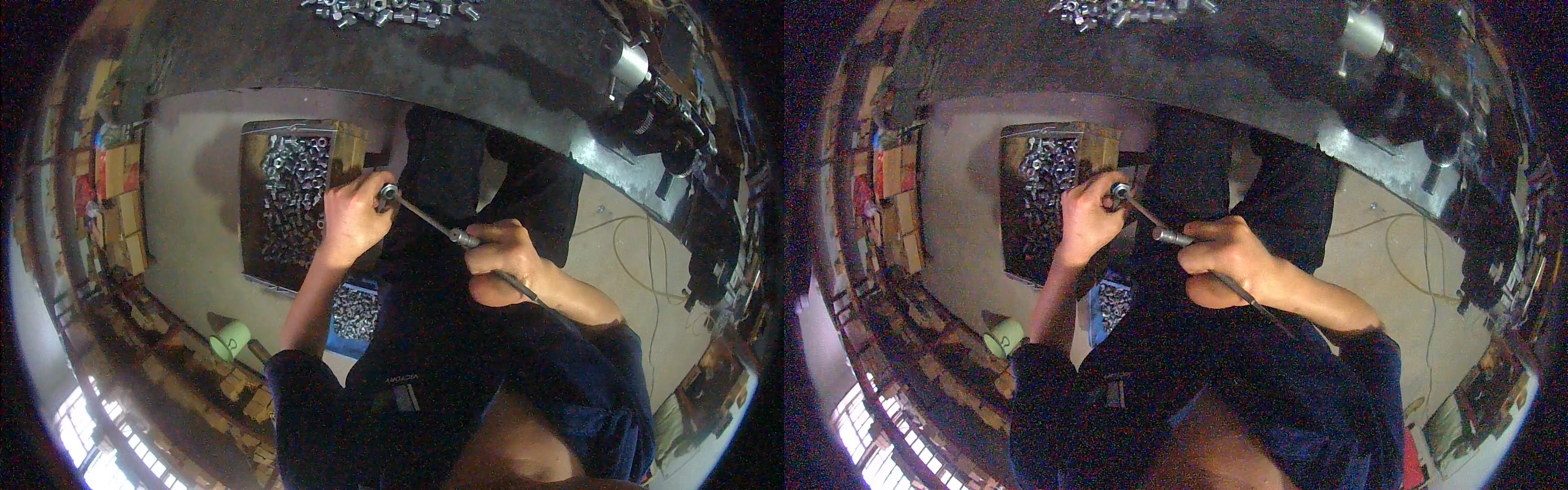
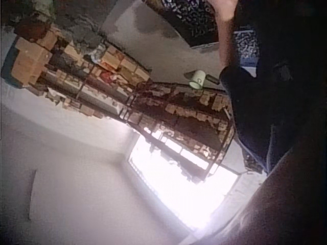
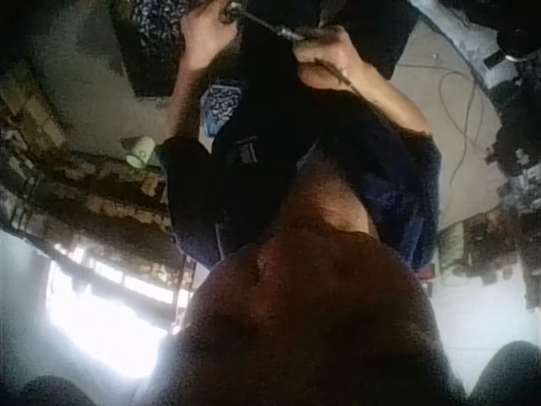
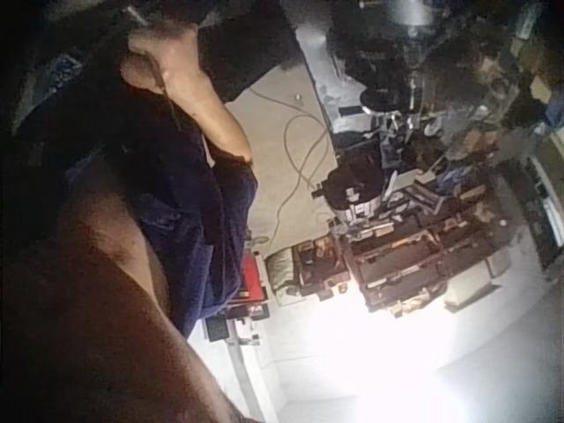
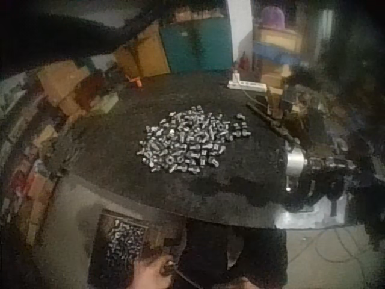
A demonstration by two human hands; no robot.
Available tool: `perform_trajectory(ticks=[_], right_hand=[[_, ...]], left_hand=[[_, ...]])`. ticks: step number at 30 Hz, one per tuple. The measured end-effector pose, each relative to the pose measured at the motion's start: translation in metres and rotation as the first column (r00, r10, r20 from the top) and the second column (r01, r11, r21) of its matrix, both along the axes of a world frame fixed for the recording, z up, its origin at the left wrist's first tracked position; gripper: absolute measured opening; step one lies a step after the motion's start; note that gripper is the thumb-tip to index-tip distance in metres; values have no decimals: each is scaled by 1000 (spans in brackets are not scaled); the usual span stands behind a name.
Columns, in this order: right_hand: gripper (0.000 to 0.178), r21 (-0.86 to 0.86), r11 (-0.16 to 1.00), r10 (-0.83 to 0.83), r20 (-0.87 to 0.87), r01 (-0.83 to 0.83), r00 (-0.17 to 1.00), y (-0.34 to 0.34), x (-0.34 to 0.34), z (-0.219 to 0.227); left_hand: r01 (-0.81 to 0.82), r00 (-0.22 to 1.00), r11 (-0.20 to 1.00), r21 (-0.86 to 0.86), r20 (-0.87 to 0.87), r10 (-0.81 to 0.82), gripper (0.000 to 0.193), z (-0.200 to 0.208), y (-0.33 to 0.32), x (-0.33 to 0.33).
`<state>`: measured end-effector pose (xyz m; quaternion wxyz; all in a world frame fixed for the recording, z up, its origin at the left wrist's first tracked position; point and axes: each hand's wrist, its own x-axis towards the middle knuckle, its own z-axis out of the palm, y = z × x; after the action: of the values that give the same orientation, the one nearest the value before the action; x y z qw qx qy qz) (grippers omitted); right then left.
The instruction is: The person repeatedly picks small metal components from a tray and table, inserts them into a cylindrical tool, and uses a screwdriver to tighten or adjust them. The person then places the assembled parts onto the table and repeats the cycle.
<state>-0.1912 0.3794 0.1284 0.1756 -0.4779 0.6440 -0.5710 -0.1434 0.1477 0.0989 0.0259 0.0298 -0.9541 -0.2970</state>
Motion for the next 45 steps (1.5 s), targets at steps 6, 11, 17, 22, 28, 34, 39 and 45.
perform_trajectory(ticks=[6,11,17,22,28,34,39,45], right_hand=[[25,54,998,39,72,-43,997,-5,-6,-3],[19,227,974,19,-93,3,996,-23,-12,-17],[21,36,970,-203,-433,242,878,-8,-13,-19],[23,-23,970,-224,-472,242,853,20,-13,-12],[25,5,978,-201,-256,209,946,30,-4,-21],[23,44,969,-227,-237,243,945,35,-5,-28],[23,75,974,-204,-135,215,970,26,-4,-17],[21,-11,962,-271,-153,273,950,14,0,-21]], left_hand=[[70,992,995,-66,-102,-77,23,-2,4,-3],[126,978,992,-1,-169,-125,22,-12,23,-11],[138,990,986,-96,17,-137,23,1,20,-50],[67,997,997,-41,-40,-69,27,-2,3,-137],[84,995,758,647,-91,-32,43,15,8,-272],[110,982,497,861,-170,77,47,38,-4,-257],[-66,981,800,596,-107,161,29,24,-78,-160],[-430,866,717,548,26,500,29,-26,-193,-1]])
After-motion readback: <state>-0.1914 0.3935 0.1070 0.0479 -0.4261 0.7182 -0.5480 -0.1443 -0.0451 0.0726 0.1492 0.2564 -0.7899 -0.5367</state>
